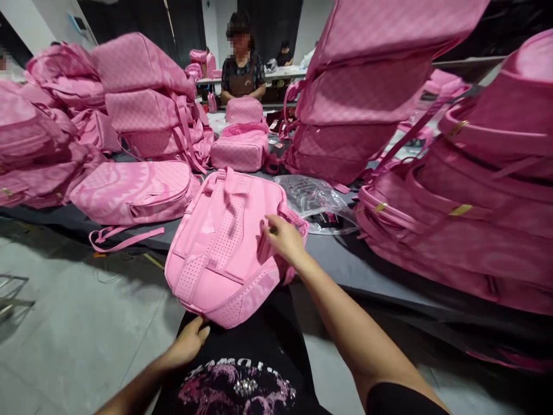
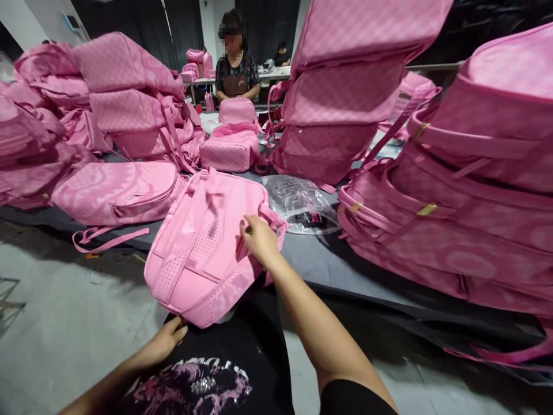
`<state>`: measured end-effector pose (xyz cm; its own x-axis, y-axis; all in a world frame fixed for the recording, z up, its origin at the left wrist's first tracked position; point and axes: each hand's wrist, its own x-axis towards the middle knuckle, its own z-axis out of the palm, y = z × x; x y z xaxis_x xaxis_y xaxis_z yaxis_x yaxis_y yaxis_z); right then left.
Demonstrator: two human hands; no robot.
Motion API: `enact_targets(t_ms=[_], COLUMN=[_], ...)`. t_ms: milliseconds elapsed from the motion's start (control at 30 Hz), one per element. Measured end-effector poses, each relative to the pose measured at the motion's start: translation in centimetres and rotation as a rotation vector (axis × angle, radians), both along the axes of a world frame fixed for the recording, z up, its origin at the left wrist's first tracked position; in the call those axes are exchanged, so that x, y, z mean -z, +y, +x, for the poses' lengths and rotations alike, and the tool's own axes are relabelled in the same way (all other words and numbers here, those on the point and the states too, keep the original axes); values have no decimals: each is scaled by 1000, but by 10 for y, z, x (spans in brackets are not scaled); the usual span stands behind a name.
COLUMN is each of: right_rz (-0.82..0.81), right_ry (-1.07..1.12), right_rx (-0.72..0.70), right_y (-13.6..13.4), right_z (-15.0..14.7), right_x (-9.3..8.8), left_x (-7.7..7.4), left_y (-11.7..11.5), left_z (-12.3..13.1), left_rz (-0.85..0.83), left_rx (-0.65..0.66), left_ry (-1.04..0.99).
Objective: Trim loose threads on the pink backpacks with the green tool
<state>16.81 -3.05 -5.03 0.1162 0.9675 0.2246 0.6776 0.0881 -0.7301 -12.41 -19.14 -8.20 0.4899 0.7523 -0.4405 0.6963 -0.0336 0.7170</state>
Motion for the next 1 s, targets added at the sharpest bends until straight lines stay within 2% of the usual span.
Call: enact_targets(t_ms=[67,100,133,200,233,300,367,400,467,500,567,633,733,800,867,933,1000], right_rz=[-43,-55,-63,-77,-84,-103,-143,-177,-273,-321,-352,-311,-224,-169,-95,-22,19], right_ry=[-177,-250,-313,-408,-449,-529,-559,-540,-426,-351,-191,-65,43,82,92,44,-39], right_rx=[-74,-96,-114,-149,-166,-153,-24,61,186,210,234,276,297,270,225,188,161], right_y=[-2,-4,-7,-17,-23,-36,-46,-48,-46,-42,-29,-17,-13,-20,-33,-44,-50], right_z=[-21,-27,-31,-29,-24,-8,11,20,35,41,49,52,48,40,31,26,25], right_x=[4,6,7,10,11,14,17,19,24,27,34,37,28,11,-12,-35,-50], left_x=[-8,-18,-29,-45,-47,-35,-7,10,38,47,51,35,-14,-51,-84,-108,-122], left_y=[-4,0,9,41,60,97,120,123,116,107,88,75,82,103,133,163,188], left_z=[-5,-5,-2,10,19,39,57,65,75,78,78,75,73,79,92,109,125], left_rz=[-130,-133,-67,258,470,781,881,881,848,828,793,785,839,1015,1310,1544,1582], left_rx=[78,117,154,181,158,16,-144,-191,-210,-198,-156,-75,75,157,293,468,605], left_ry=[44,47,43,75,130,326,515,567,595,591,592,616,655,580,396,215,176])
